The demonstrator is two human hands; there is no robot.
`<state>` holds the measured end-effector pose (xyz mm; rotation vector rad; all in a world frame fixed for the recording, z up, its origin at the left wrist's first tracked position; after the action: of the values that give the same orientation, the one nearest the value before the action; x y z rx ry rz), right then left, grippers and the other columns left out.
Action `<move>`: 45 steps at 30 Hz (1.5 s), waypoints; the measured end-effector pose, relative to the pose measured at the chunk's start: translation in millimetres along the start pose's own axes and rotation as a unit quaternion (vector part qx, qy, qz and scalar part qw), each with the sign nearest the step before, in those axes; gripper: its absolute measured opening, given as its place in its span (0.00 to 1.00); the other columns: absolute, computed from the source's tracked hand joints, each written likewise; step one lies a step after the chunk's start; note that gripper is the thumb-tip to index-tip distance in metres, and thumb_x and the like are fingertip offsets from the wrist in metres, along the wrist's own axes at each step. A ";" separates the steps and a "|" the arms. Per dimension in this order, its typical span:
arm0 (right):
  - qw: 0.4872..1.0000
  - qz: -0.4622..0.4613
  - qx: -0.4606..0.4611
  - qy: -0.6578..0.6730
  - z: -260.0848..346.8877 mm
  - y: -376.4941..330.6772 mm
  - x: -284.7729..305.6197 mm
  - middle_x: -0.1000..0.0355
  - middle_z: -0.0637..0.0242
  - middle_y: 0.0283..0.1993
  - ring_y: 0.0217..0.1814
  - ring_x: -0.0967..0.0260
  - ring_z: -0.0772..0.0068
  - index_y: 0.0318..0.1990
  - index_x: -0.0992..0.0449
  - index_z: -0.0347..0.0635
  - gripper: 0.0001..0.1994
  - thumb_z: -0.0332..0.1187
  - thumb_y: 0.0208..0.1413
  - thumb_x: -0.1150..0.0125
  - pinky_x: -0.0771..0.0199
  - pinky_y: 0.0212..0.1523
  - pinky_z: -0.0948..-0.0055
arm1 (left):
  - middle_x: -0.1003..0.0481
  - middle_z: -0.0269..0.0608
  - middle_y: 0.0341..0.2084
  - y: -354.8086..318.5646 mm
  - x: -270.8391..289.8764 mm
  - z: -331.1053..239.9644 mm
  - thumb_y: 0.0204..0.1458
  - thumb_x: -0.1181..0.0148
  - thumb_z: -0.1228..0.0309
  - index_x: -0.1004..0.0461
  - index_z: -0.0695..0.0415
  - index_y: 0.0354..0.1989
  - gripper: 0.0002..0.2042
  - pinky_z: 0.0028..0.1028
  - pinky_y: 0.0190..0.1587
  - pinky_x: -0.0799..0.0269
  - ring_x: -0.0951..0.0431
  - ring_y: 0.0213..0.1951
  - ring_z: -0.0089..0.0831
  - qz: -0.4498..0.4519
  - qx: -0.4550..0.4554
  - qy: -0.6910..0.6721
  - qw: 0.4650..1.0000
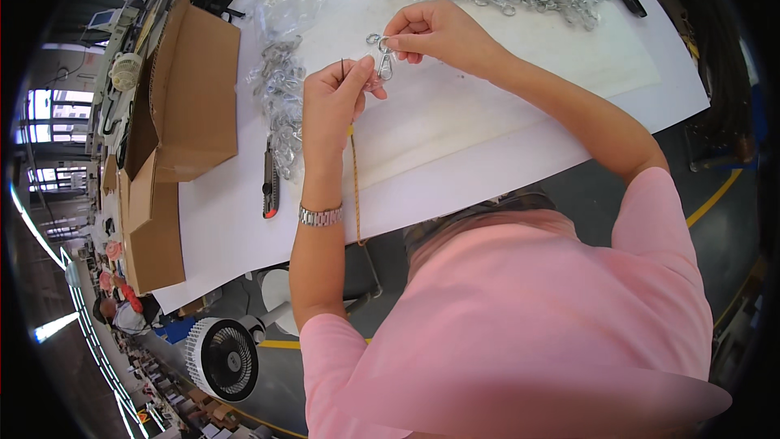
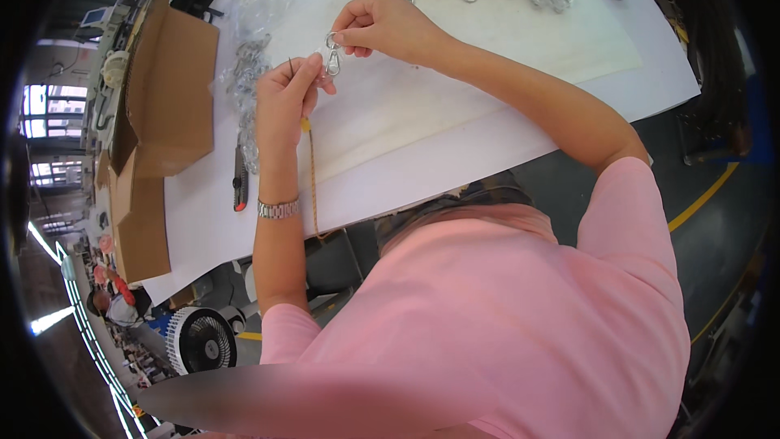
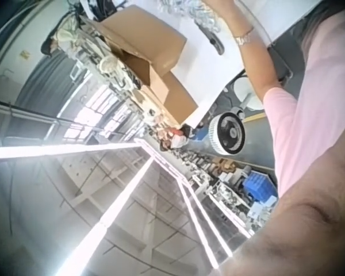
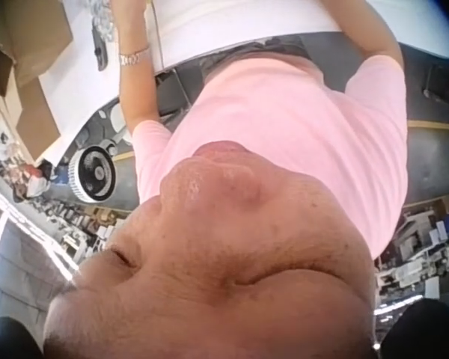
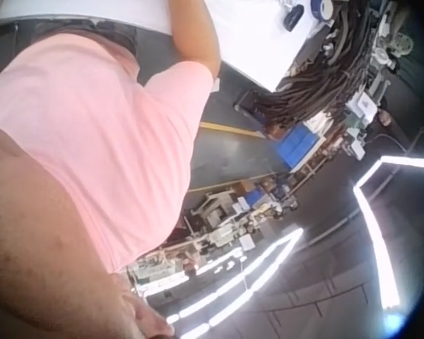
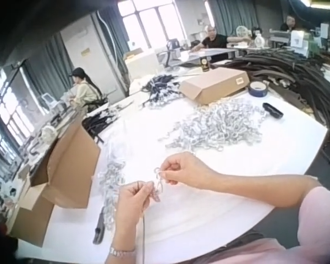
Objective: Attaching metal swivel clips to strings in a workshop environment.
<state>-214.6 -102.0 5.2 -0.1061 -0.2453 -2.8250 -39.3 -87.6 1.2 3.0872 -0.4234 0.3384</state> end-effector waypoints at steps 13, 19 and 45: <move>0.983 -0.060 0.113 -0.130 37.6 -8.7 8.5 0.22 0.71 0.30 0.30 0.28 0.81 0.37 0.18 0.36 0.10 0.35 0.60 0.35 0.26 0.34 0.77 | 0.20 0.39 0.30 -5.2 -36.2 1.3 0.65 0.42 0.68 0.22 0.66 0.45 0.12 0.15 0.18 0.50 0.42 0.16 0.10 0.130 0.026 -0.102 0.986; 0.995 -0.075 0.046 0.056 15.5 -7.9 5.0 0.24 0.75 0.32 0.35 0.30 0.84 0.36 0.19 0.40 0.12 0.40 0.63 0.35 0.27 0.39 0.78 | 0.21 0.39 0.28 -3.9 -34.2 -4.7 0.64 0.42 0.69 0.21 0.66 0.42 0.11 0.16 0.18 0.49 0.40 0.15 0.12 0.089 -0.008 -0.135 0.987; 0.981 0.012 -0.011 0.193 -1.5 -18.4 -24.6 0.19 0.63 0.43 0.44 0.22 0.74 0.51 0.19 0.32 0.18 0.40 0.66 0.41 0.22 0.54 0.73 | 0.20 0.39 0.31 -6.5 -35.2 -0.7 0.67 0.48 0.70 0.24 0.64 0.49 0.11 0.16 0.18 0.48 0.36 0.18 0.13 0.136 -0.007 -0.196 0.971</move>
<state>-196.9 -77.8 -1.6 0.4286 -0.1222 -2.7517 -70.8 -72.0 -5.4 3.0729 -0.8550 -0.2856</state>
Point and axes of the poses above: each hand's wrist, its own y-axis towards the middle knuckle, its own x-axis out of the back of the hand, z = x × y, the point moved 8 cm from there along y, towards the middle knuckle
